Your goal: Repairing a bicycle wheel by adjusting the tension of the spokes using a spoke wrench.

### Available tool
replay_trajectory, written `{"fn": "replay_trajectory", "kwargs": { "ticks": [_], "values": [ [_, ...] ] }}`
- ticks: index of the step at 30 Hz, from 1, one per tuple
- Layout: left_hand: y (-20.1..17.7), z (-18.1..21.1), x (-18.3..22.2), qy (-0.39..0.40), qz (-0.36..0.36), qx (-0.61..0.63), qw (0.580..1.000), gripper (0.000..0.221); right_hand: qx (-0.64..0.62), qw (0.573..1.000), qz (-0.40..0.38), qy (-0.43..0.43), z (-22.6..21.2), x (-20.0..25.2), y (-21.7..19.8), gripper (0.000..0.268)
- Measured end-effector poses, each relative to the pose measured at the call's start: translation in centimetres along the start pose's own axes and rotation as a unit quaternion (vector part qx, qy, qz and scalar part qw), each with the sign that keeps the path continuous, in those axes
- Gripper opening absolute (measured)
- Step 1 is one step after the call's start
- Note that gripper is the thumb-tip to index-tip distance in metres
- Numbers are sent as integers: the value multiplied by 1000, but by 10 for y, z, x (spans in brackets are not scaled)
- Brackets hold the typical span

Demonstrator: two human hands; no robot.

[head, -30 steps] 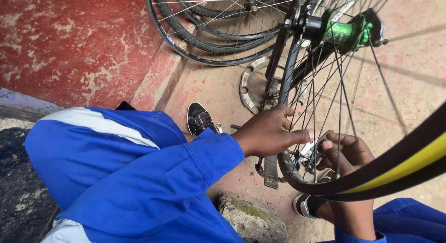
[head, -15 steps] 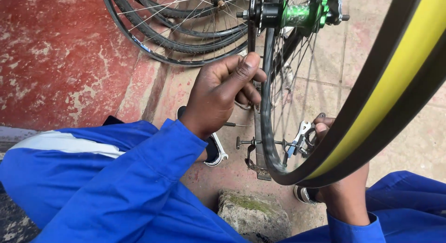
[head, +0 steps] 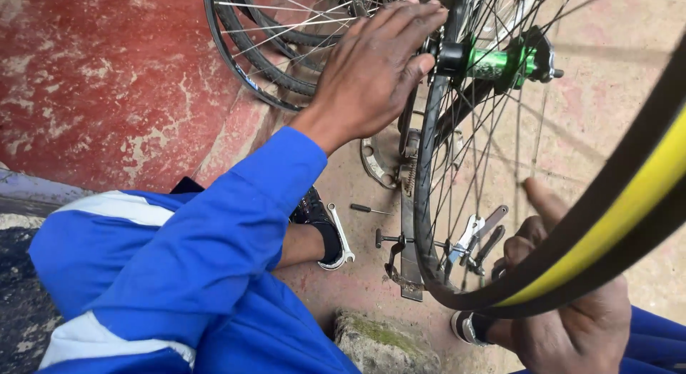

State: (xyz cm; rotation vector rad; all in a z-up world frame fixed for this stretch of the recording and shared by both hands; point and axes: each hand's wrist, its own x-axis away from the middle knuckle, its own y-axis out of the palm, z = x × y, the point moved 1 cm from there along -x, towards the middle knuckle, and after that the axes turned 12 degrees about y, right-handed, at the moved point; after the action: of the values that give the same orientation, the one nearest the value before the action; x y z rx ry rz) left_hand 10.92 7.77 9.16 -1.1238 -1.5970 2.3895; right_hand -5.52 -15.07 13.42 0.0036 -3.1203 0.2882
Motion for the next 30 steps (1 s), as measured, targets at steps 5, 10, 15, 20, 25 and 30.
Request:
{"fn": "replay_trajectory", "kwargs": {
  "ticks": [5,10,15,20,25,30],
  "values": [
    [20,-10,-1,6,8,-3,1000,43,80,997,21,13,21,5,-6,44],
    [29,-19,-2,15,31,20,999,45,-32,997,-58,27,54,6,-9,36],
    [28,-5,-2,58,133,54,988,33,274,929,-209,139,101,-21,-14,53],
    [31,-5,-7,40,100,-36,994,42,379,861,-116,318,103,-27,-21,45],
    [35,-6,-5,5,88,-37,995,41,297,896,-65,324,91,-23,-13,31],
    [38,-3,-6,-2,88,-23,996,41,434,857,-94,259,94,-22,-16,22]
  ]
}}
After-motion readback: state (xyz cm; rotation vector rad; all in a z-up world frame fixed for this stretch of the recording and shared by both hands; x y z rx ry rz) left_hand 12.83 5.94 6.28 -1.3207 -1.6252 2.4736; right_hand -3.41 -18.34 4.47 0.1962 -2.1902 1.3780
